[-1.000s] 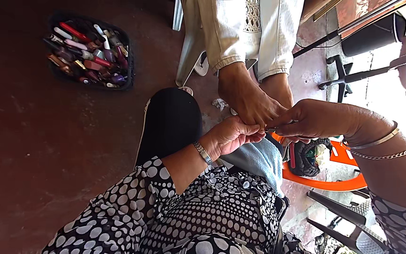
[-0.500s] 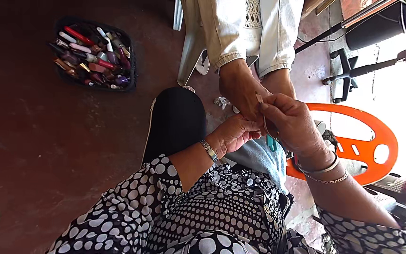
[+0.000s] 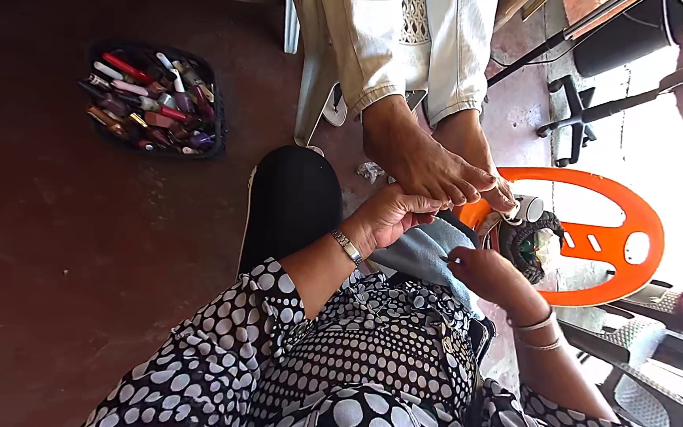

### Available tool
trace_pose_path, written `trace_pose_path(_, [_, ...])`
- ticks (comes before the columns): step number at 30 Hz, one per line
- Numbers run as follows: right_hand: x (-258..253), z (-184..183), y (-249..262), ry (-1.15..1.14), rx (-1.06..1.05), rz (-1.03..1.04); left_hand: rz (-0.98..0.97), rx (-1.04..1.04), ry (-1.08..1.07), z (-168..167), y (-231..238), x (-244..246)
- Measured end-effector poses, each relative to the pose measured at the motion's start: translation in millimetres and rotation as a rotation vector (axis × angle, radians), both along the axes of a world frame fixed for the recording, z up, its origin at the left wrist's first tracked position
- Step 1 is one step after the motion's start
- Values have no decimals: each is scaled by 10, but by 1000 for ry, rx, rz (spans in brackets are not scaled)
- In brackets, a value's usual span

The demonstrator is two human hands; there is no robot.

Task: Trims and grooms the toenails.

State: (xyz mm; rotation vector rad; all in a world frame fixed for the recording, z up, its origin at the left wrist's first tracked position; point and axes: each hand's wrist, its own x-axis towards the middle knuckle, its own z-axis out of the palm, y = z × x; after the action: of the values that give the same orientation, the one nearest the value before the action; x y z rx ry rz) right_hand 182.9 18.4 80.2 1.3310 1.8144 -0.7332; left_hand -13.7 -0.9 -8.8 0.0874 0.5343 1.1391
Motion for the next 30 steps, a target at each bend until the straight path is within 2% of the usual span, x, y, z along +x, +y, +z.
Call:
trace_pose_path(2, [40,-158,-130,-367,-1,41,1,2,6,6,6,-2])
trace_pose_path(3, [56,-211,-216,-450,-14,68,1,1,11,10,3,-5])
trace_pose_path(5, [5,-166,-320,-542,-84,142,-4,-1,23,22,5,-10])
trace_pose_path(7, [-103,41,-292,-520,-138,169,-6,-8,35,34,6,-16])
trace_pose_path(8, [-145,163,-246,-442,-130,148,-6,-7,37,35,6,-18])
trace_pose_path(10, [-146,333,-202,-116,30,29,-8,2,36,27,5,-21])
trace_pose_path(13, [-86,204,-265,507,363,-150,-4,11,34,32,-2,-25])
trace_pose_path(15, [-153,108,-274,729,405,-278,-8,4,45,43,-5,-33])
trace_pose_path(22, [-295,70,-233,947,314,-493,9,43,67,13,-13,-22])
trace_pose_path(30, [-294,55,-233,999,257,-640,15,32,109,27,-3,4])
